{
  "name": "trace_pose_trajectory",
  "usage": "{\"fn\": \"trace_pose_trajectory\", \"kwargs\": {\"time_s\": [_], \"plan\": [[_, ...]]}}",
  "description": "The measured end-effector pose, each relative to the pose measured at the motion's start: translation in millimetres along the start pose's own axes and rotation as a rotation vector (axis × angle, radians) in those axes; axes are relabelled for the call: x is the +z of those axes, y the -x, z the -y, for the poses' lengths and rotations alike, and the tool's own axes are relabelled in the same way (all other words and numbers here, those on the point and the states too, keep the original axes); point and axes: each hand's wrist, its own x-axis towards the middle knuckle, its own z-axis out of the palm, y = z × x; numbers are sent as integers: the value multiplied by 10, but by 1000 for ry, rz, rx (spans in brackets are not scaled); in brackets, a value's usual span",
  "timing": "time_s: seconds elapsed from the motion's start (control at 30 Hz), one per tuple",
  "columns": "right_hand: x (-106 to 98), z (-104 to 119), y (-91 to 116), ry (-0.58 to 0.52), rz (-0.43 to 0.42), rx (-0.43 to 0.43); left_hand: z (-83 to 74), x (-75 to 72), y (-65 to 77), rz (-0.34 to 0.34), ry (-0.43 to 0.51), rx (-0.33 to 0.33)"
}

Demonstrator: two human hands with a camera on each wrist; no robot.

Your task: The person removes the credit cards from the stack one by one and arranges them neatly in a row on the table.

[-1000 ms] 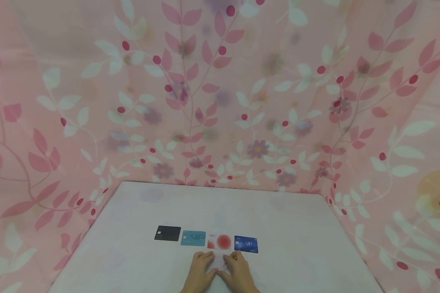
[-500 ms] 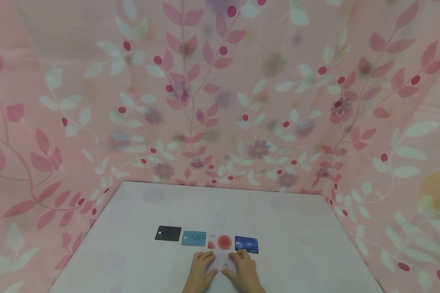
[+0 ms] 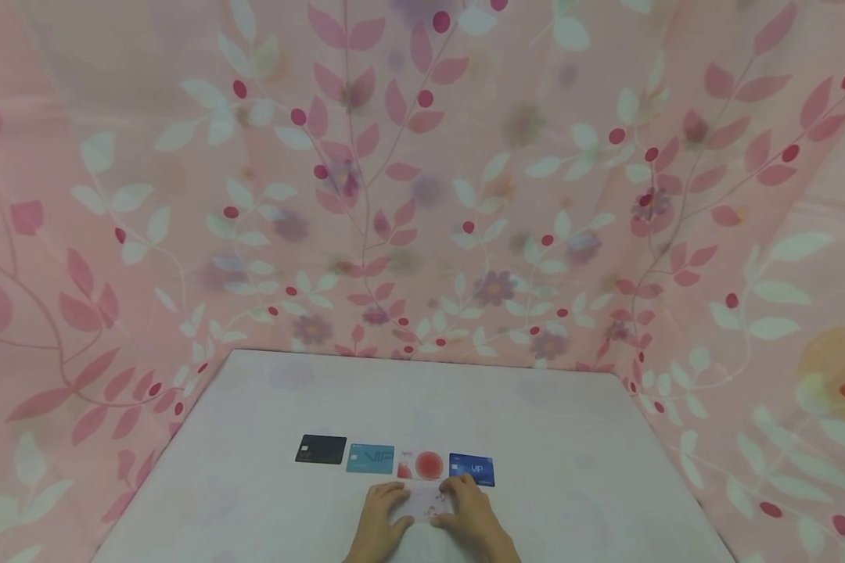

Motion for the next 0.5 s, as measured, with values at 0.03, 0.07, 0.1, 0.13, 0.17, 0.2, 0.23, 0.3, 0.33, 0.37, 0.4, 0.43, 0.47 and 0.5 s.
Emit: {"fn": "trace_pose_trajectory", "kwargs": {"time_s": [0.03,0.07,0.1,0.13,0.17,0.2,0.23,0.3,0.33,0.37,0.4,0.43,0.47,0.5], "plan": [[-3,1,-5,-9,3,7,3,-1,0,-4,1,4],[-2,1,-11,-14,6,16,6,-1,0,-6,0,9],[-5,6,-15,-21,6,24,9,-1,-1,-8,-2,11],[-7,12,-19,-29,6,28,12,-2,-4,-10,-8,17],[-9,17,-24,-35,6,32,13,-4,-6,-8,-13,21],[-12,24,-27,-42,5,38,13,-7,-9,-5,-19,24],[-11,25,-29,-44,4,41,16,-6,-13,-2,-27,25],[-9,28,-31,-47,-1,43,12,-9,-21,7,-37,28],[-7,25,-32,-47,-4,42,9,-10,-23,10,-40,27],[0,19,-32,-38,-7,44,6,-9,-23,15,-44,24],[6,13,-31,-37,-10,45,-1,-10,-21,18,-45,20],[14,4,-31,-38,-10,48,-5,-9,-21,20,-44,18],[21,-4,-30,-41,-12,51,-13,-9,-21,21,-41,15],[28,-12,-31,-45,-9,58,-20,-8,-19,20,-39,12]]}}
